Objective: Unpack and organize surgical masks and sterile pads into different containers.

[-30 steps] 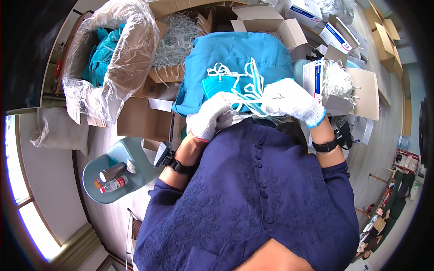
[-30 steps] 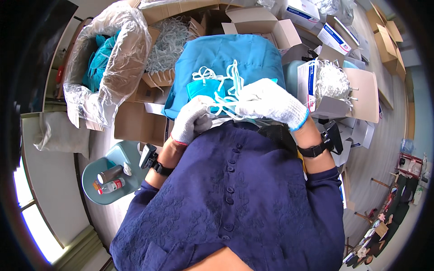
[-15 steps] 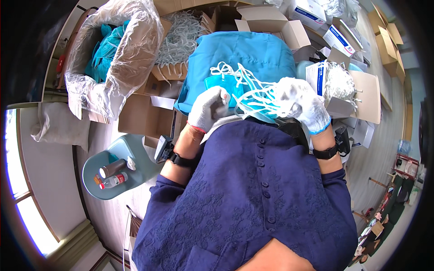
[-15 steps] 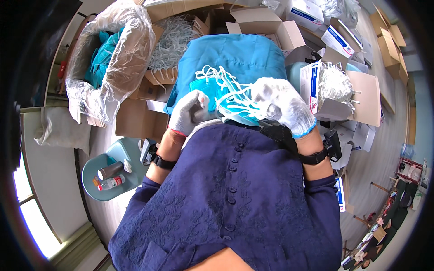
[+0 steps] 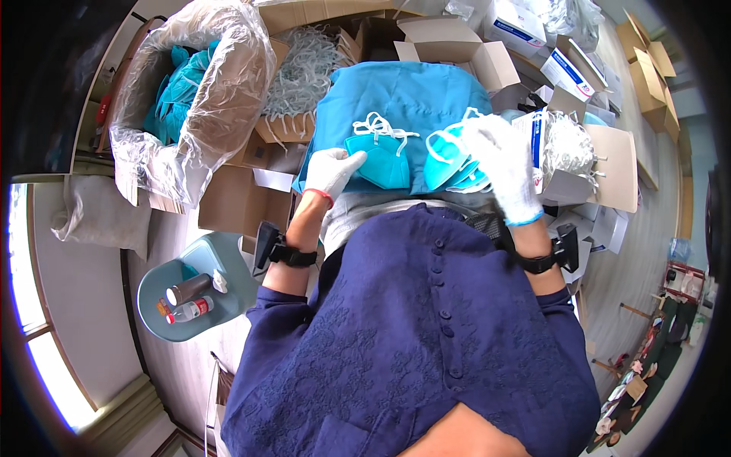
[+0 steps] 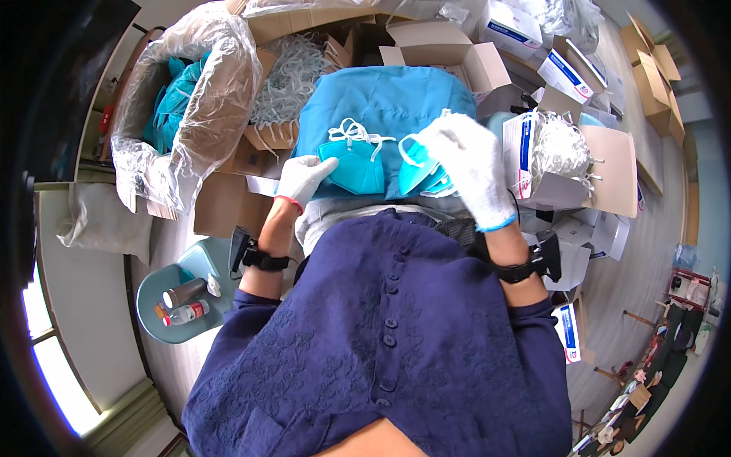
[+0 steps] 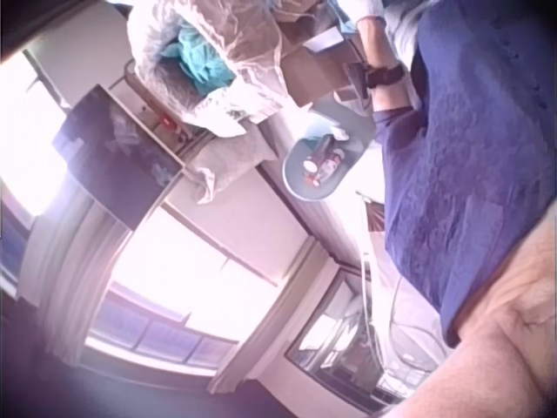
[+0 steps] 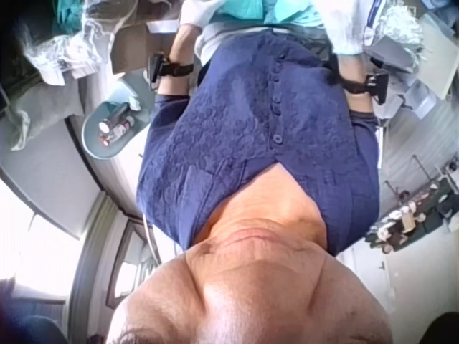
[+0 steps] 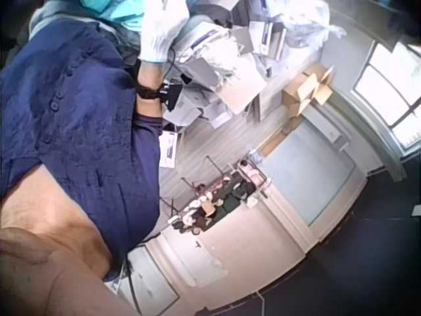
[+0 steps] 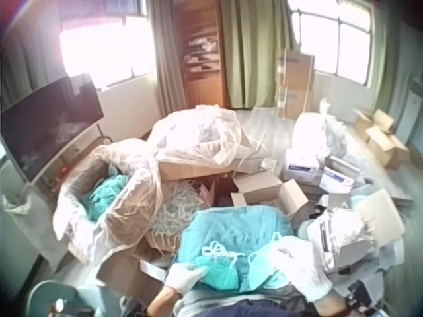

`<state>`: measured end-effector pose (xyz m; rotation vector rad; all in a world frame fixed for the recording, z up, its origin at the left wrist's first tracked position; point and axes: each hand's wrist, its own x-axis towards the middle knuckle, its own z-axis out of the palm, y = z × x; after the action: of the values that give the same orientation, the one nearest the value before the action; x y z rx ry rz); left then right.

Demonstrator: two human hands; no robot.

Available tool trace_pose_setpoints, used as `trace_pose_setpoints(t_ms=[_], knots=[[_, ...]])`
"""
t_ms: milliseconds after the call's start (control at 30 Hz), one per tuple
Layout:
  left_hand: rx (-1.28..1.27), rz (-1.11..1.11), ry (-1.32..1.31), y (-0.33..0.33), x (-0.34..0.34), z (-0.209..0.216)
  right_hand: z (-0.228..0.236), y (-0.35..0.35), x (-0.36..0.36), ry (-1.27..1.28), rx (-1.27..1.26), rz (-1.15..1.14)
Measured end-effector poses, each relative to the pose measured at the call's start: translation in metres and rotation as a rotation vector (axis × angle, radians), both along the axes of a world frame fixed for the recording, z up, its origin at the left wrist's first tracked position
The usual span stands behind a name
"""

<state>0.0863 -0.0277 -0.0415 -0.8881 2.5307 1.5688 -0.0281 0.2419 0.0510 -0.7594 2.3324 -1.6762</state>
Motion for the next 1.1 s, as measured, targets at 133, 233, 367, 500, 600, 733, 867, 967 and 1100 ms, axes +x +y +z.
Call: trace_pose_setpoints(t_ms=[133,233,367,500,600,733,867,967,1100], knots=[[0.431,0.088,0.084,0.011,-0.005,0.054,0.001,-0.022,0.022,0.335,0.113,0.116],[0.531,0.101,0.142,0.02,-0.014,0.078,0.014,-0.038,0.036,0.685,0.253,0.221],[0.827,0.062,0.246,0.022,-0.021,0.089,0.006,-0.043,0.018,0.81,0.246,0.107],[0.504,0.088,0.404,0.017,-0.029,0.079,0.02,-0.026,0.005,0.13,0.152,0.087],[0.404,-0.125,0.436,0.022,-0.03,0.08,0.026,-0.021,0.0,0.078,0.159,0.099],[0.324,-0.064,0.469,0.024,-0.031,0.07,0.034,-0.02,0.001,-0.043,0.118,0.068],[0.613,-0.156,0.458,0.017,-0.034,0.068,0.03,-0.015,-0.005,-0.107,0.076,0.055],[0.665,-0.29,0.478,0.013,-0.03,0.07,0.031,-0.013,-0.01,-0.19,0.043,0.044],[0.667,-0.316,0.5,0.024,-0.03,0.065,0.029,-0.011,-0.016,-0.27,0.02,0.007]])
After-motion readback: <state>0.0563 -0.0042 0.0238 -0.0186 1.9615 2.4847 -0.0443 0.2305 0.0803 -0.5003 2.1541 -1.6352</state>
